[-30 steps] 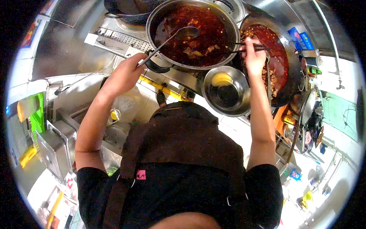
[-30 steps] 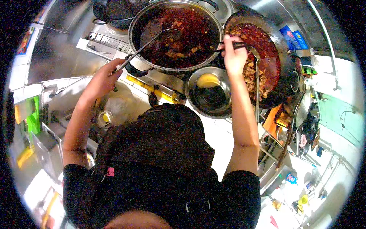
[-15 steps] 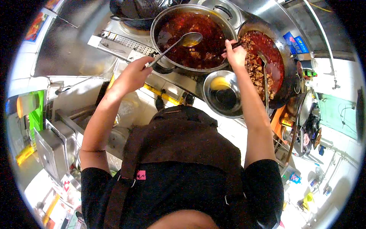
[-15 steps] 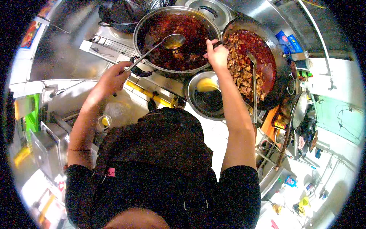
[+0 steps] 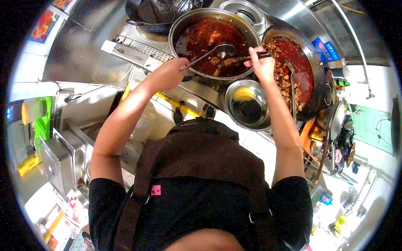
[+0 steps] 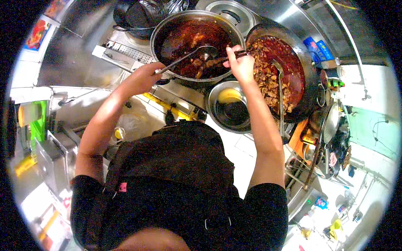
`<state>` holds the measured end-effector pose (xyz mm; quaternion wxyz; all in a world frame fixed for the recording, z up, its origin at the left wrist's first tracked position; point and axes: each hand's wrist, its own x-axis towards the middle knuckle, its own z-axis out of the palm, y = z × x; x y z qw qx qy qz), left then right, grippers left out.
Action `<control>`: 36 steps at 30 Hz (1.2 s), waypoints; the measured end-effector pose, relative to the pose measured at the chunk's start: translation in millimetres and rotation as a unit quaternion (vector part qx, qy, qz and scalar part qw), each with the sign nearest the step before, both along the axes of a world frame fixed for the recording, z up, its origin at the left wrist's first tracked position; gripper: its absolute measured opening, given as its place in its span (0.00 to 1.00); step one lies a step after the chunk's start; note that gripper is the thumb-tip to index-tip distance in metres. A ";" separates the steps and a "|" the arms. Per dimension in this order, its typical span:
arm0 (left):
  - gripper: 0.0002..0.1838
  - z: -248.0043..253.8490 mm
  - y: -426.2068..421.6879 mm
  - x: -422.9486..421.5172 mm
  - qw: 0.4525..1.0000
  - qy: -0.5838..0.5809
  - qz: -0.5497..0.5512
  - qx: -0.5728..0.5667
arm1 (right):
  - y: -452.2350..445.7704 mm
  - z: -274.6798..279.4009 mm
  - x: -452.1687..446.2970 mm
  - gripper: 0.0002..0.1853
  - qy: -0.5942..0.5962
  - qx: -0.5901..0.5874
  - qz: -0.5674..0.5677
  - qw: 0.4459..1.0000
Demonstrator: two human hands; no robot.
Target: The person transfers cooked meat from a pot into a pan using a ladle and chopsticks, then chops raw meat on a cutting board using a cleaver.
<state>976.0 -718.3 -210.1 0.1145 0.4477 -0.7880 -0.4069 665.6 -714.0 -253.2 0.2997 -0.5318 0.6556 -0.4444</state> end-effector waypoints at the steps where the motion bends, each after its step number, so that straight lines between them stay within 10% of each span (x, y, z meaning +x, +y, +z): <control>1: 0.13 6.0 -0.7 -5.5 0.999 -0.023 0.001 0.033 | -2.6 5.5 0.6 0.15 0.043 -0.028 0.018 0.999; 6: 0.14 12.9 -8.9 -6.2 0.941 0.052 0.072 0.328 | -29.0 34.7 15.5 0.13 0.193 -0.041 0.064 0.978; 20: 0.17 0.9 -2.5 45.2 0.762 0.321 0.161 0.539 | -95.3 75.8 60.1 0.17 0.313 -0.108 0.151 0.931; 30: 0.19 38.9 21.2 68.7 0.727 0.410 0.224 0.503 | -68.3 83.6 -34.9 0.13 -0.133 -0.161 -0.129 0.969; 36: 0.19 45.2 12.1 76.0 0.730 0.432 0.263 0.460 | -53.5 -18.9 -2.4 0.11 -0.084 -0.045 -0.022 0.995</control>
